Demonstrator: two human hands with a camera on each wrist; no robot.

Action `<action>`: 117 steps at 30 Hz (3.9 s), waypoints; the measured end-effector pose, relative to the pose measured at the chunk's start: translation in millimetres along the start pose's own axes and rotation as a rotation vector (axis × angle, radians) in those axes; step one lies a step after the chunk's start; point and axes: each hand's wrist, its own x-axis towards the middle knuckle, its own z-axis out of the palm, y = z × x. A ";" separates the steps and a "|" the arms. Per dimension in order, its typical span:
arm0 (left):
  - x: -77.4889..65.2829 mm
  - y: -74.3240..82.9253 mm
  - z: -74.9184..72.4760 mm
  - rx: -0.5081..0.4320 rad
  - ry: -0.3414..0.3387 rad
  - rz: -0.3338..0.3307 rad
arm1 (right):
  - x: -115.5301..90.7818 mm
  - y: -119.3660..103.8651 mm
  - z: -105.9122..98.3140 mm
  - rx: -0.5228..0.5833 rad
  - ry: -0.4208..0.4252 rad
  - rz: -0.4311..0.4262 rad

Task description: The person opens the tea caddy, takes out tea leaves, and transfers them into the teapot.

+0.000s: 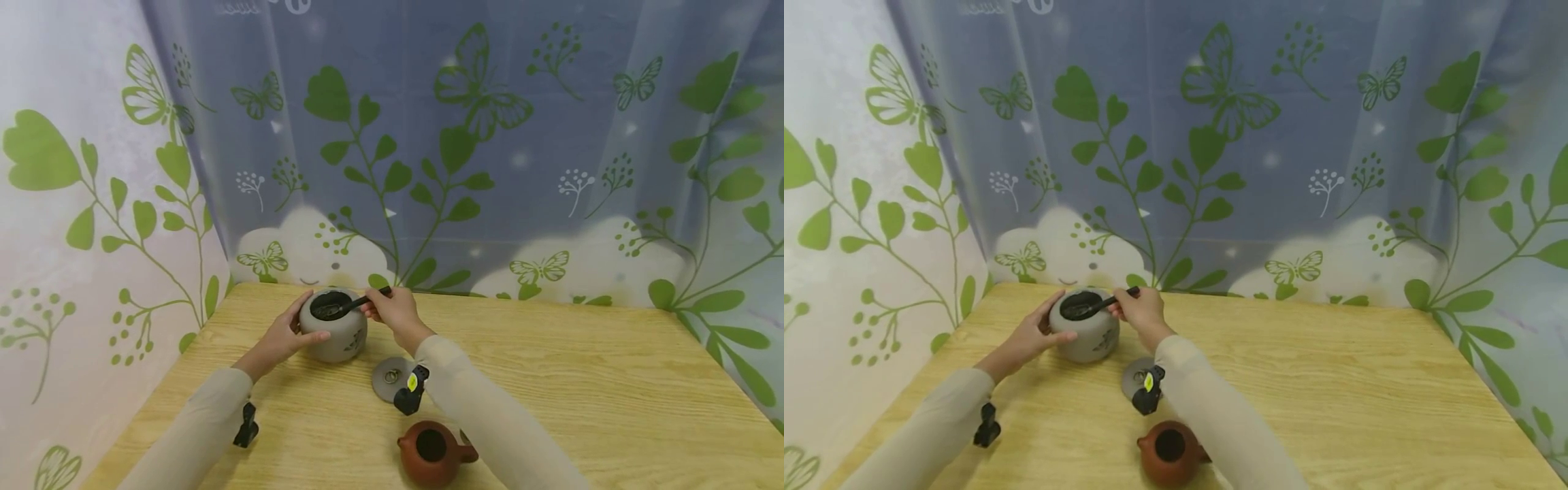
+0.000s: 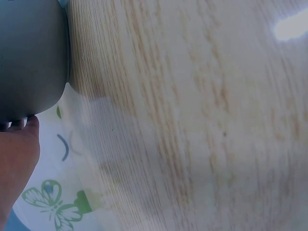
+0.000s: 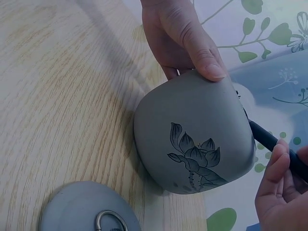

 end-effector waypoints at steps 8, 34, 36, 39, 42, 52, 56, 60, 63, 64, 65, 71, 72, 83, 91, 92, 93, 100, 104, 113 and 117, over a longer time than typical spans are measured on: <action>0.0 -0.4 0.5 0.005 -0.001 -0.008 | -2.0 0.4 -3.2 0.063 0.011 0.033; 0.4 0.9 0.3 0.022 -0.005 -0.002 | -16.1 -5.7 -28.2 0.077 0.004 -0.002; 0.5 1.1 0.3 0.020 -0.006 -0.002 | -16.9 -5.5 -31.4 0.078 -0.002 -0.003; 0.3 1.6 0.5 0.017 -0.007 -0.005 | -19.5 -6.1 -36.5 0.078 -0.010 0.000; 0.2 1.6 0.5 0.012 -0.006 -0.010 | -23.1 -7.3 -41.8 0.077 -0.023 0.002; 0.7 -0.1 -0.2 0.012 -0.011 0.003 | -37.3 -5.4 -64.7 0.077 -0.062 0.018; 0.9 -0.7 -0.2 0.007 -0.010 0.011 | -44.9 -4.0 -75.0 0.067 -0.070 0.032; 0.6 -0.9 -0.2 0.003 -0.009 0.013 | -52.9 -2.6 -85.1 0.061 -0.082 0.035; 0.5 -0.7 -0.4 0.007 -0.006 0.005 | -59.1 -0.7 -92.4 0.057 -0.094 0.032; 0.5 -0.7 -0.4 0.009 -0.005 0.002 | -61.5 -0.1 -94.9 0.054 -0.100 0.031; 0.6 -0.6 -0.5 0.011 -0.004 -0.002 | -63.7 0.8 -97.5 0.050 -0.102 0.031; 1.1 -0.2 -1.1 0.011 -0.003 -0.016 | -78.4 6.3 -113.2 0.014 -0.108 0.045; 1.2 -0.1 -1.1 0.012 -0.002 -0.017 | -81.2 7.3 -116.0 0.008 -0.106 0.047; 2.0 -1.3 -0.5 -0.002 -0.011 -0.014 | -112.0 26.6 -149.7 -0.053 -0.136 0.081; 1.7 -1.8 -0.5 -0.005 -0.011 -0.016 | -127.6 39.8 -170.3 -0.070 -0.201 0.117; 1.8 -2.1 -0.7 -0.005 -0.011 -0.016 | -129.1 40.9 -171.7 -0.071 -0.203 0.121; 1.9 -2.3 -0.8 -0.006 -0.010 -0.016 | -130.8 41.9 -173.1 -0.073 -0.209 0.122; 0.6 -2.0 -0.6 -0.001 -0.009 -0.020 | -137.8 46.8 -181.3 -0.141 -0.243 0.086; 0.3 -2.0 -0.7 0.009 -0.004 -0.018 | -140.4 43.8 -182.3 -0.210 -0.272 0.031; 0.4 -1.4 -0.2 -0.001 0.002 -0.007 | -143.5 37.4 -180.3 -0.289 -0.286 -0.035; -0.2 -0.6 -0.5 0.002 0.004 -0.008 | -145.1 32.5 -179.6 -0.368 -0.304 -0.100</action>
